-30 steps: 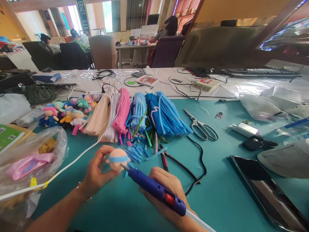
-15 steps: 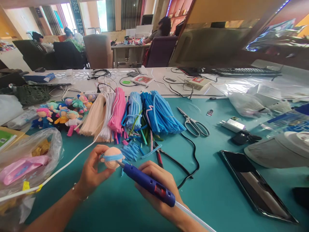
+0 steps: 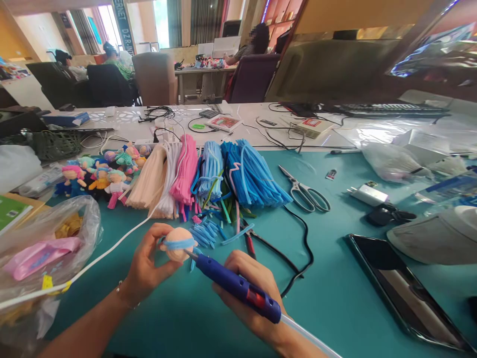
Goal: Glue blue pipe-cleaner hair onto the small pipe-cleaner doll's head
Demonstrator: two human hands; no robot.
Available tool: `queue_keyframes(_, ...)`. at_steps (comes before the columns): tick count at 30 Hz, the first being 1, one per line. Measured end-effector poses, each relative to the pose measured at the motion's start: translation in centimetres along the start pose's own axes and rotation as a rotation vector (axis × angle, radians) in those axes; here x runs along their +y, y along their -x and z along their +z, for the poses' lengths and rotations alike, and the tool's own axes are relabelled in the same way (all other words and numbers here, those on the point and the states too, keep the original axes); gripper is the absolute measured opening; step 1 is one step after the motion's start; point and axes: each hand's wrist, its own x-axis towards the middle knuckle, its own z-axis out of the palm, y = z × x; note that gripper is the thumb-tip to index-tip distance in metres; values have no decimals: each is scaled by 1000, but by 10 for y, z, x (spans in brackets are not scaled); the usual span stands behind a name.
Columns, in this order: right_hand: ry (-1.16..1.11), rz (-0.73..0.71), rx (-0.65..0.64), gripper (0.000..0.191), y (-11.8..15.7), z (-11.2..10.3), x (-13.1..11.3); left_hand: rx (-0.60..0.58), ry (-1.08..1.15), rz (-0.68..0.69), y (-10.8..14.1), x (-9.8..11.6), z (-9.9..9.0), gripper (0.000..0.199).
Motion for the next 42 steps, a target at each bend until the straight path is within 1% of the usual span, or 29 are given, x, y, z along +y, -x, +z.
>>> queue_keyframes(6, 82, -8, 24, 24, 2, 2, 5, 20, 11, -8, -1, 1, 1, 35)
queue_keyframes(12, 107, -6, 16, 25, 1, 1, 5, -12, 20, 27, -3, 2, 2, 32)
queue_keyframes(17, 139, 9, 22, 27, 3, 2, 5, -13, 9, 15, -1, -1, 1, 34)
queue_keyframes(21, 166, 28, 25, 28, 3, 2, 6, -41, 20, 35, 0, -2, 0, 35)
queue_keyframes(25, 109, 21, 5, 24, 1, 0, 4, -51, 24, 53, -1, -2, 0, 36)
queue_keyframes(30, -56, -8, -26, 7, -2, -3, -1, -29, 27, 48, -2, -5, -1, 38)
queue_keyframes(32, -89, -20, -24, 4, -1, -3, -1, -26, 26, 42, -2, -5, -2, 38)
queue_keyframes(36, -112, -21, -8, 7, 0, -1, -1, -20, 7, 24, -1, -4, -1, 36)
queue_keyframes(42, -53, -18, 6, 14, 0, 0, 0, 1, 11, 7, 2, -4, -2, 39)
